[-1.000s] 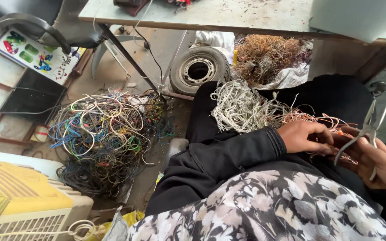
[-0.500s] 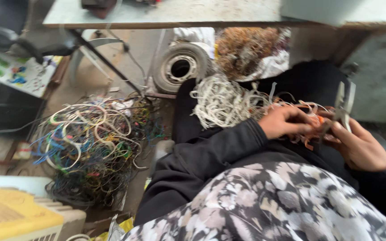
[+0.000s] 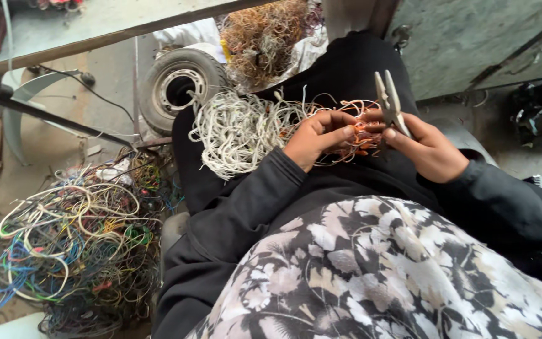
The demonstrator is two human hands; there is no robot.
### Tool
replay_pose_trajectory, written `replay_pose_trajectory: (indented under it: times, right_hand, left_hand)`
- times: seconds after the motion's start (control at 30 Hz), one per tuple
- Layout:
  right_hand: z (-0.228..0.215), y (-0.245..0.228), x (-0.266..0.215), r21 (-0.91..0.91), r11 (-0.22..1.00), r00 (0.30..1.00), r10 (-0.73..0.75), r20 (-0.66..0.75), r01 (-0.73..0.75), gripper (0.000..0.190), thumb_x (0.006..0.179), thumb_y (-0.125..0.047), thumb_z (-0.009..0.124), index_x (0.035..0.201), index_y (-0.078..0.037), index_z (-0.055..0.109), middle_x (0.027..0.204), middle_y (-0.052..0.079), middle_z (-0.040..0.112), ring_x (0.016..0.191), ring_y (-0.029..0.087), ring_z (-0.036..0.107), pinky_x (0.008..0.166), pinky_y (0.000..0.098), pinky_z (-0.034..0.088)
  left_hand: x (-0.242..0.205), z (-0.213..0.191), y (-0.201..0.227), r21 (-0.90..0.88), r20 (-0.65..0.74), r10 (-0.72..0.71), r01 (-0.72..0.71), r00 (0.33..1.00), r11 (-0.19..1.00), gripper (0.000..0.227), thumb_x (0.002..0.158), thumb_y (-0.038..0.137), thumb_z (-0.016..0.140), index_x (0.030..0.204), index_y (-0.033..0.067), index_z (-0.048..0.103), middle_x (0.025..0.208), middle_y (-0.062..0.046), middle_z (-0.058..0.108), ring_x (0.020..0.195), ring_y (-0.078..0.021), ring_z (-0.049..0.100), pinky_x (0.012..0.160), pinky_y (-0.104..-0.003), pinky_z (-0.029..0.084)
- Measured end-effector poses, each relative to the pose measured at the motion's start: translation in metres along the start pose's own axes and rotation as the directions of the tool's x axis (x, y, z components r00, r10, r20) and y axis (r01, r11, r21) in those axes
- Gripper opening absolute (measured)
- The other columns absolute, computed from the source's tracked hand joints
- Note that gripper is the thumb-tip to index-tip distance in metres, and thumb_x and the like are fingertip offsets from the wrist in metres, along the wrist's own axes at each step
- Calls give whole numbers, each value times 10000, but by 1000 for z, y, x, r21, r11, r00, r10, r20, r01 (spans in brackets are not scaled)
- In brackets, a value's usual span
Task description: The person sits cross-legged and uses pliers to strip insulation from a bundle of thin orange and white wires. They repeatedly pull and cut the insulation, accumulating stripped wire on their lap. The person briefly opens a drawer, retrieves a wallet, and then resumes stripping wires.
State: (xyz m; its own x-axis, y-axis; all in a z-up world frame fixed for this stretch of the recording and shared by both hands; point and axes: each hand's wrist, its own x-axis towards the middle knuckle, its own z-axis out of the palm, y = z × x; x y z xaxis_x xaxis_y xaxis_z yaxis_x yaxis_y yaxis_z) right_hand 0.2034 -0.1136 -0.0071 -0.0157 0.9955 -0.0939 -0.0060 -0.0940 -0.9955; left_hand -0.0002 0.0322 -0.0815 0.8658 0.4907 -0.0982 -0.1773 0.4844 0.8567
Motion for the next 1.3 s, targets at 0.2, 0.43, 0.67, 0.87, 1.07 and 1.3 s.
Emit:
replay_pose_trajectory:
  times: [0.2,0.43,0.67,0.87,1.07,1.3]
  right_hand:
    - [-1,4,1,-11,1000,1000,-1,2,1,455,1078,-155,449,1506,2,457,1363,100,621,1302,164,570,1090,325,460]
    - [-2,6,1,-48,999,1000,-12,7,13,449,1082,-160,454,1497,11,469,1394,87,593,1297,155,551,1101,329,450]
    - [-1,2,0,15,1000,999,2,44,-3,461,1073,-177,448,1501,-5,455,1401,96,616,1340,156,554,1125,325,446]
    - [2,1,-2,-66,997,999,-37,31,39,445,1078,-166,465,1488,6,488,1436,79,589,1350,151,516,1142,325,408]
    - [4,-3,-9,12,1000,1000,-11,11,11,456,1060,-170,478,1484,-1,469,1361,70,620,1282,124,562,1027,295,465]
    - [2,17,-7,-158,939,910,338,241,-307,390,1049,-216,488,1358,0,587,1087,58,722,994,124,656,927,296,535]
  left_hand:
    - [-2,9,8,17,29,-25,25,999,1000,264,999,138,690,1240,30,685,1151,-48,726,1031,-110,683,908,-270,565]
    - [0,5,-6,151,104,86,-101,991,983,268,944,23,730,1194,23,632,1151,-34,688,1070,-109,667,964,-280,554]
    - [0,0,-2,249,15,153,-152,988,957,210,950,-5,690,1156,11,649,1111,-33,698,1024,-89,678,932,-258,565]
    - [-5,11,7,318,-4,139,-131,990,939,136,948,69,759,989,24,637,888,-4,691,795,-57,650,714,-222,544]
    - [1,2,4,246,-143,92,-55,985,968,192,965,154,742,886,54,598,779,-15,671,678,-72,642,625,-225,561]
    - [1,-2,12,-117,-309,14,-53,951,992,196,996,202,694,1067,19,703,851,-33,709,707,-74,672,639,-223,588]
